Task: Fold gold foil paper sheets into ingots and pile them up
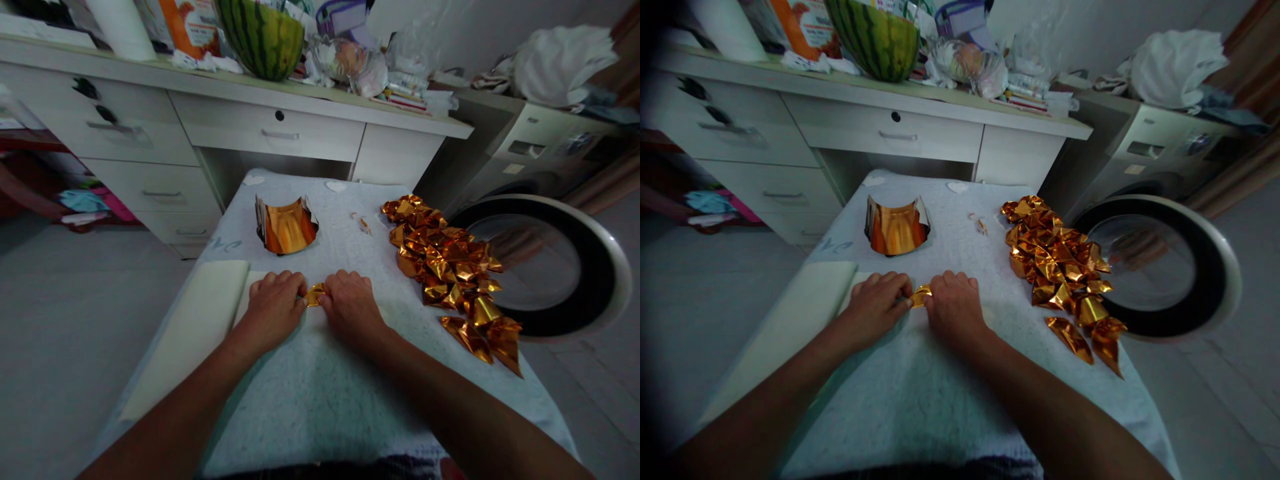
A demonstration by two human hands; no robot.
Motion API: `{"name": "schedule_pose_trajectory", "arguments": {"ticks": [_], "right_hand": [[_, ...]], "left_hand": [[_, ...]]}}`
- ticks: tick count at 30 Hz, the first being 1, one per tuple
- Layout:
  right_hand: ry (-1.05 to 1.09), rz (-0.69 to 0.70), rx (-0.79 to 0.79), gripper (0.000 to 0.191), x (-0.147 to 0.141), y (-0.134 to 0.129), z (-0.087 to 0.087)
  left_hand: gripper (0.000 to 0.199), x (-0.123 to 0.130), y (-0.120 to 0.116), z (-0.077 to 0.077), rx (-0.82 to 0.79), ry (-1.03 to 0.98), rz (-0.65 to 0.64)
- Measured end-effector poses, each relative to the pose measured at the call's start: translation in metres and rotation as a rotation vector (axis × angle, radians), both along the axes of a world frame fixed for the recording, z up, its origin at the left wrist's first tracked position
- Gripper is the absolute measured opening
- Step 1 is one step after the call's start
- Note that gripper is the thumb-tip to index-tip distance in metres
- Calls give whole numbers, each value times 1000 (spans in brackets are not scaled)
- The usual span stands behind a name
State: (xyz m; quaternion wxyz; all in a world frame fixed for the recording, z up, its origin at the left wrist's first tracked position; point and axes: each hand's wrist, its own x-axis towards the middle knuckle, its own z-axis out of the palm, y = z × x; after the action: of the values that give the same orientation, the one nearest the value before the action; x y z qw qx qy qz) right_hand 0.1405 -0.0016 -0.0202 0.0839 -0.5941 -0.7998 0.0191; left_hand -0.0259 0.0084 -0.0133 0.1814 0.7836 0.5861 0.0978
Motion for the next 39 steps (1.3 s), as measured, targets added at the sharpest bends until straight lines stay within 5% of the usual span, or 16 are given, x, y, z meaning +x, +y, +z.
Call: {"name": "schedule_pose_trajectory", "arguments": {"ticks": [5, 30, 39], "right_hand": [[25, -3, -36, 13, 4, 0, 2], [101, -26, -129, 39, 56, 11, 0], [268, 55, -136, 19, 62, 11, 13]], "left_hand": [[22, 3, -4, 0, 33, -18, 7], [28, -3, -5, -2, 11, -27, -89], [31, 0, -6, 5, 6, -6, -112]]}}
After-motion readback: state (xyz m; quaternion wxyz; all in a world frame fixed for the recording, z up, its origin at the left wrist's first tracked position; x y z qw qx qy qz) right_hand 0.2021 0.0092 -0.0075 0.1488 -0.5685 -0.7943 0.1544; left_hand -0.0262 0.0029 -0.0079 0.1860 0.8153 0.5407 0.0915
